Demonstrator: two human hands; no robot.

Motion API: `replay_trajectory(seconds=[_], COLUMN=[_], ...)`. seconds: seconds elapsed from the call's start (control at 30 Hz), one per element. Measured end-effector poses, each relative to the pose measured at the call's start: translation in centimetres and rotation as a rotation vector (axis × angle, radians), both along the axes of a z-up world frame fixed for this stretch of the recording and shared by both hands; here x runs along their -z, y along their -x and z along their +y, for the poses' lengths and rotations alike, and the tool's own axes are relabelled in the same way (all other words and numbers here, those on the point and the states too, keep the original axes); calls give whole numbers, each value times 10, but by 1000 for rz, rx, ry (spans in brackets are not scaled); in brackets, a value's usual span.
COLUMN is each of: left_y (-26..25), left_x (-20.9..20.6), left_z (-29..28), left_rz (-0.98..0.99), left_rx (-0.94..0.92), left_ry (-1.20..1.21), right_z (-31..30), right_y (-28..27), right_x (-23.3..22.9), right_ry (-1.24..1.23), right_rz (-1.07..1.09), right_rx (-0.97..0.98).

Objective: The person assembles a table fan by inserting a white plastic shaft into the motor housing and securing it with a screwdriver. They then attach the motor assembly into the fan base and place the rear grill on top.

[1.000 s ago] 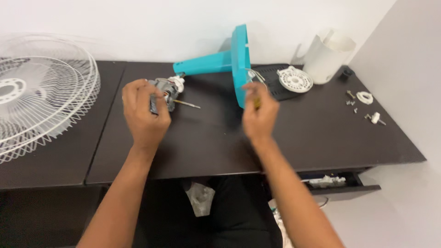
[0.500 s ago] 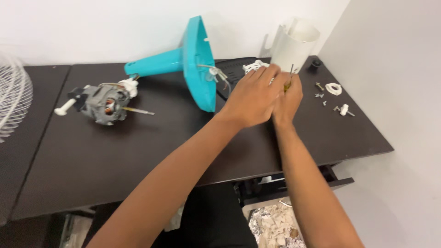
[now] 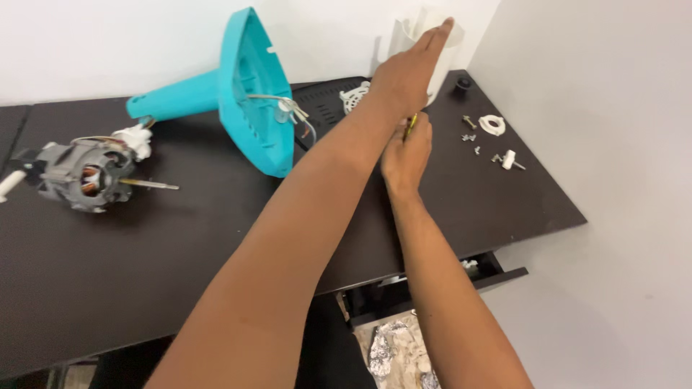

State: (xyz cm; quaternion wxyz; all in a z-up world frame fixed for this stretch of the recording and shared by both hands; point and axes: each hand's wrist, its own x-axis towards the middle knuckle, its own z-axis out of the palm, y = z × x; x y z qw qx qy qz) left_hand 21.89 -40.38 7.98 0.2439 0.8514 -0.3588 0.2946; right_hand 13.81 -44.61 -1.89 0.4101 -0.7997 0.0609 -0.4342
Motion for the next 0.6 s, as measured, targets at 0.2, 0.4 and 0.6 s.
replay_trajectory(seconds=[0.2,0.4,0.6], left_y=[-17,-5,50], left_x=[8,12,-23], left_z=[-18,1,49], left_rz=[32,-58,-143], left_rx=[-5,54,111], left_ry=[-61,3,-14], right_z=[0,-12,-16], right_y=[3,-5,4], right_x=[-3,1,-4], right_ry=[-133,-274,-207], right_rz=[-30,-90,-318], right_rx=[52,269,167])
